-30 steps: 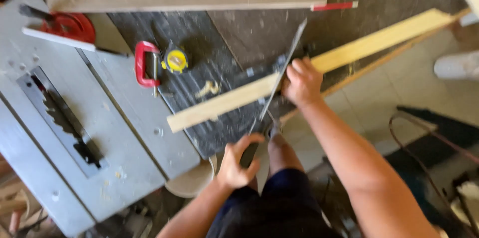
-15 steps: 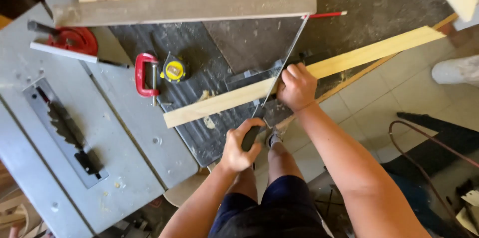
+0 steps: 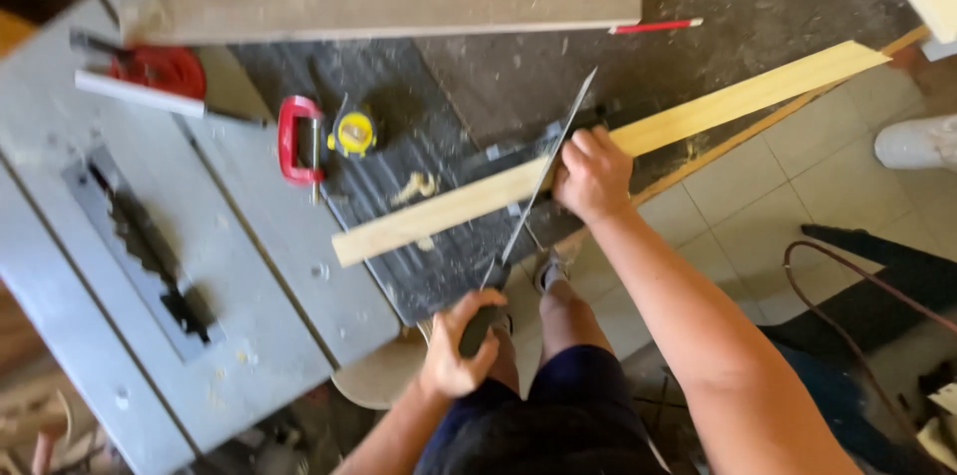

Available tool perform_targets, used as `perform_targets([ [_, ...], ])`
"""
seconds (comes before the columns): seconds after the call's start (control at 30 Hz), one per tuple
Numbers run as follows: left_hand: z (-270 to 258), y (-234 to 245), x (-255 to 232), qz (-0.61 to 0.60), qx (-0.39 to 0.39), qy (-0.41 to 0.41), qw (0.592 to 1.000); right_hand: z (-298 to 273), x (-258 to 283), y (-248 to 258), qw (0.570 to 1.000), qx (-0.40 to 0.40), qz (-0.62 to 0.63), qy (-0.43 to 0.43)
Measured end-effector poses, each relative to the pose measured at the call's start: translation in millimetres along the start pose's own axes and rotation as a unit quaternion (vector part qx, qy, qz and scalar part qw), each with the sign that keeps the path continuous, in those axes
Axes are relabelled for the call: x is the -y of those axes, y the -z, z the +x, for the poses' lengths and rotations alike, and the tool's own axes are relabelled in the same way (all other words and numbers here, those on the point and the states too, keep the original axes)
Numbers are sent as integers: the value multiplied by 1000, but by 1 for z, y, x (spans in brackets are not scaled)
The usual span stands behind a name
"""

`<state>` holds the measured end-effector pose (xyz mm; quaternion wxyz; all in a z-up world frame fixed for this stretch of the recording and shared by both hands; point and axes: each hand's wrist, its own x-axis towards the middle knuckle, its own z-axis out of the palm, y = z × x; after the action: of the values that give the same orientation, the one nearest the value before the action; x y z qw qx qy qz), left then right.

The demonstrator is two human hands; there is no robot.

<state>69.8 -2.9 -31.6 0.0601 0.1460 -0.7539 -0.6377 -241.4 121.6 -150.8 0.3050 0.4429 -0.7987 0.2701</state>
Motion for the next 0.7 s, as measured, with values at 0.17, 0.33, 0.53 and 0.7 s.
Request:
perform_targets([
  [0.17, 46, 0, -17, -28, -16, -49, 998, 29, -1, 26, 999, -6, -37, -16],
  [0.33, 41, 14, -17, -26, 5, -54, 998, 22, -5, 17, 996, -7, -84, -1],
  [0.53, 71, -10, -28, -28, -1, -84, 996, 13, 4, 20, 998, 2, -58, -12],
  [0.7, 41, 10, -21, 1, 15, -21, 1000, 21, -4, 11, 998, -9, -55, -17],
])
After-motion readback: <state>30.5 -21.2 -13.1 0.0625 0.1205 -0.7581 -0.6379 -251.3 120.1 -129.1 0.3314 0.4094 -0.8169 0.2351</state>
